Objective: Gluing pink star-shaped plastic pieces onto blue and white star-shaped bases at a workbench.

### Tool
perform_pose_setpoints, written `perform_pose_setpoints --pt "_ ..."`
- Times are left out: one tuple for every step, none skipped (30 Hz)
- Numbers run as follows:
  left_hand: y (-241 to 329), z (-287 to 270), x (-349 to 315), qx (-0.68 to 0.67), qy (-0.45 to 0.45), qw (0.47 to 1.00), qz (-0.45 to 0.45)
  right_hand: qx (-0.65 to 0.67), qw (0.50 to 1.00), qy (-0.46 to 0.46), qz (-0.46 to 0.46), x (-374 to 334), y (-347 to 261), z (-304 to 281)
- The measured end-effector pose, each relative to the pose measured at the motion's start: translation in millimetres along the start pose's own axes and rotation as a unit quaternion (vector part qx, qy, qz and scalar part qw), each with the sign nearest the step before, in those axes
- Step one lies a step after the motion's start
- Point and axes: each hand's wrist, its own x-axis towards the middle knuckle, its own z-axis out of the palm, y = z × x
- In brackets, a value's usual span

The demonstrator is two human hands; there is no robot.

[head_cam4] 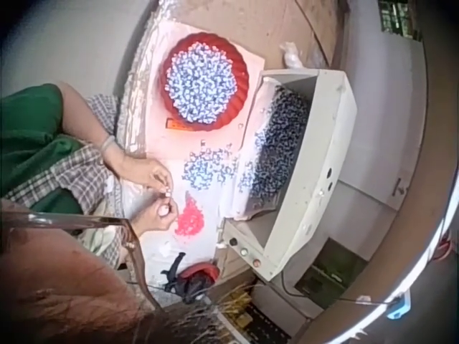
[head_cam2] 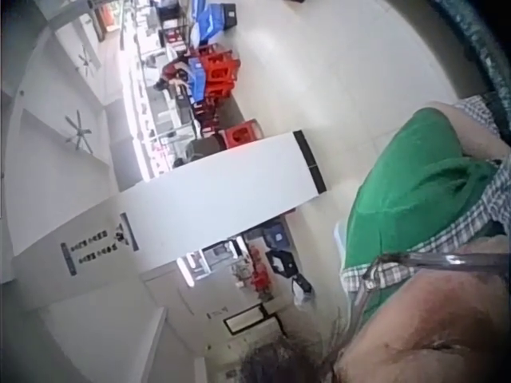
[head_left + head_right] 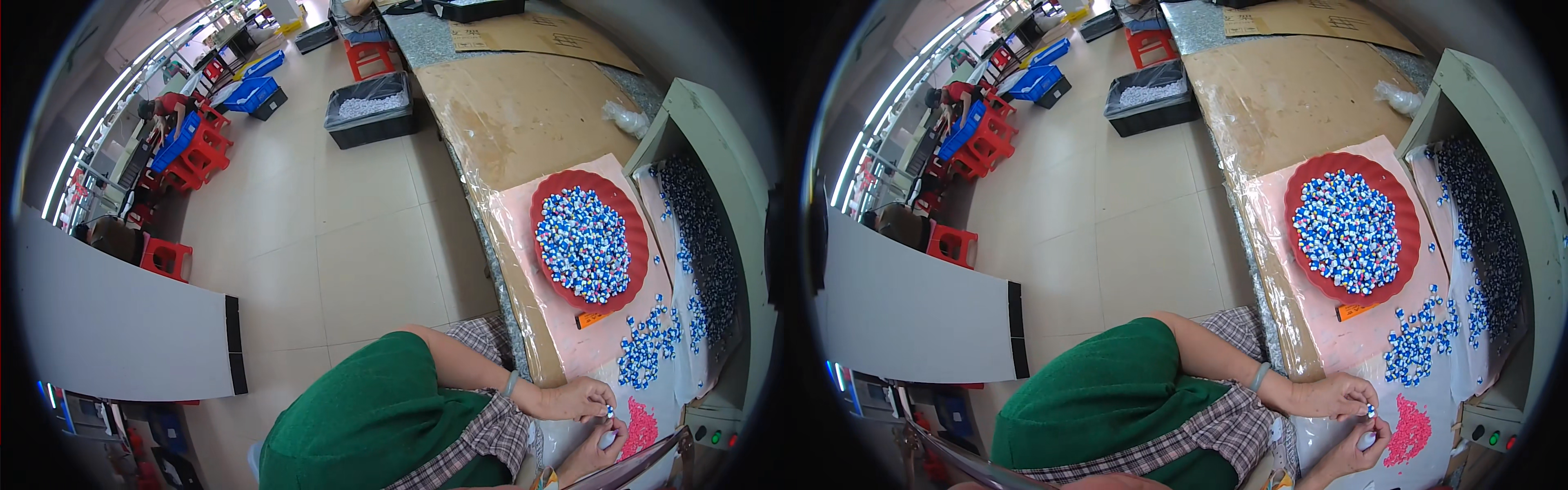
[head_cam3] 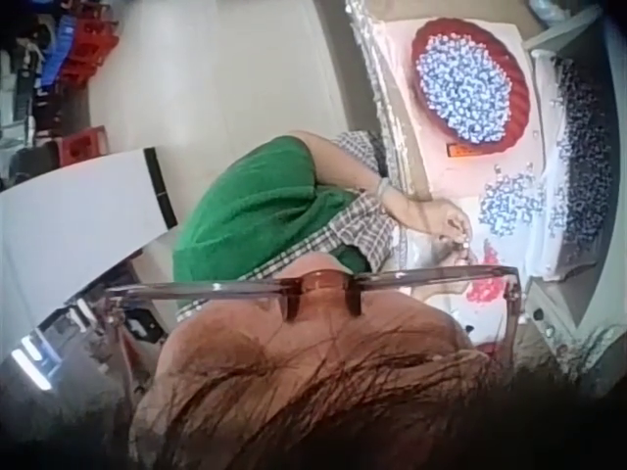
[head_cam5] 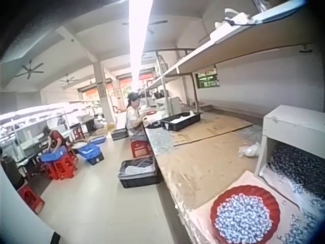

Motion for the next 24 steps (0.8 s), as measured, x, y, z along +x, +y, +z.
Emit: perform_pose_setpoints --pt "-0.5 -0.6 0.5 -0.006 0.000 1.000 0.005 -0.021 1.000 0.002 -0.017 -0.3 0.5 0.6" --pt "-1.4 -1.2 1.0 -0.012 -0.004 1.000 0.009 -0.008 1.000 0.002 -0.020 -0.6 1.4 1.1" --pt "-2.6 -1.7 1.5 -0.011 -0.007 1.000 0.002 -0.013 1.000 0.004 -0.028 -0.9 2.5 1.5" --pt "-4.0 -1.9 2.0 -0.018 -0.009 1.000 0.012 -0.030 0.999 0.006 -0.035 -0.9 3.7 1.8" --pt "-5.6 -2.0 2.5 -0.022 -0.010 1.000 0.012 -0.019 0.999 0.004 -0.035 -0.4 5.1 1.9" --pt "-7.0 -2.2 2.8 -0.024 -0.014 1.000 0.010 -0.014 0.996 0.010 -0.085 0.9 6.4 2.0" --pt "-8.0 -2.3 3.0 -0.026 -0.012 1.000 0.011 -0.011 0.991 0.016 -0.130 1.5 7.3 1.7" --pt "-8.4 -2.6 3.2 -0.026 -0.009 1.000 0.008 -0.010 0.991 0.016 -0.134 0.5 7.5 1.0" --pt "-7.8 -2.7 3.3 -0.026 -0.007 1.000 0.005 0.050 0.995 0.010 -0.088 -0.5 7.1 0.2" --pt "-6.5 -2.3 3.0 -0.026 -0.007 1.000 0.004 0.110 0.993 0.004 -0.040 -1.3 6.2 -0.6" --pt "-4.5 -1.5 2.1 -0.015 -0.006 1.000 0.007 0.108 0.993 0.005 -0.038 -1.4 4.9 -1.8" --pt "-1.5 -0.9 1.3 0.011 -0.003 1.000 -0.005 0.128 0.992 -0.006 -0.005 -0.4 3.4 -3.1" --pt "2.1 -0.9 0.2 -0.003 -0.008 1.000 0.006 0.150 0.988 -0.014 0.037 0.1 1.5 -4.7" --pt "6.0 -2.3 -1.5 0.017 -0.003 1.000 -0.001 0.145 0.989 -0.012 0.032 1.0 -0.3 -5.0" --pt "9.8 -2.1 -2.9 0.043 -0.004 0.999 -0.019 0.182 0.981 -0.010 0.060 3.0 -2.2 -5.1" --pt "13.4 -3.8 -5.1 0.079 0.015 0.997 0.016 0.210 0.971 0.007 0.111 4.5 -4.2 -8.7" --pt "16.5 -3.7 -5.5 0.139 0.027 0.990 0.012 0.227 0.968 -0.019 0.110 5.7 -6.5 -10.3" --pt "17.8 -3.7 -5.7 0.122 0.028 0.992 0.003 0.237 0.962 -0.033 0.132 9.5 -6.7 -11.8" --pt "20.0 -7.4 -6.8 0.137 0.025 0.990 -0.033 0.258 0.953 -0.034 0.154 10.2 -7.8 -13.4" --pt "19.7 -6.9 -9.5 0.149 0.023 0.988 -0.026 0.240 0.958 -0.052 0.149 11.5 -7.3 -16.2" --pt "20.1 -6.4 -10.6 0.172 0.025 0.984 -0.024 0.245 0.956 -0.073 0.145 11.2 -7.9 -19.7" --pt "19.5 -4.5 -9.9 0.195 0.025 0.981 -0.008 0.246 0.951 -0.093 0.162 12.1 -6.9 -22.7" --pt "19.0 -2.9 -9.5 0.191 0.023 0.981 -0.010 0.292 0.932 -0.097 0.192 11.3 -6.4 -24.8" --pt "19.5 -1.8 -9.7 0.189 0.025 0.982 -0.011 0.304 0.926 -0.101 0.200 9.7 -7.0 -28.0"
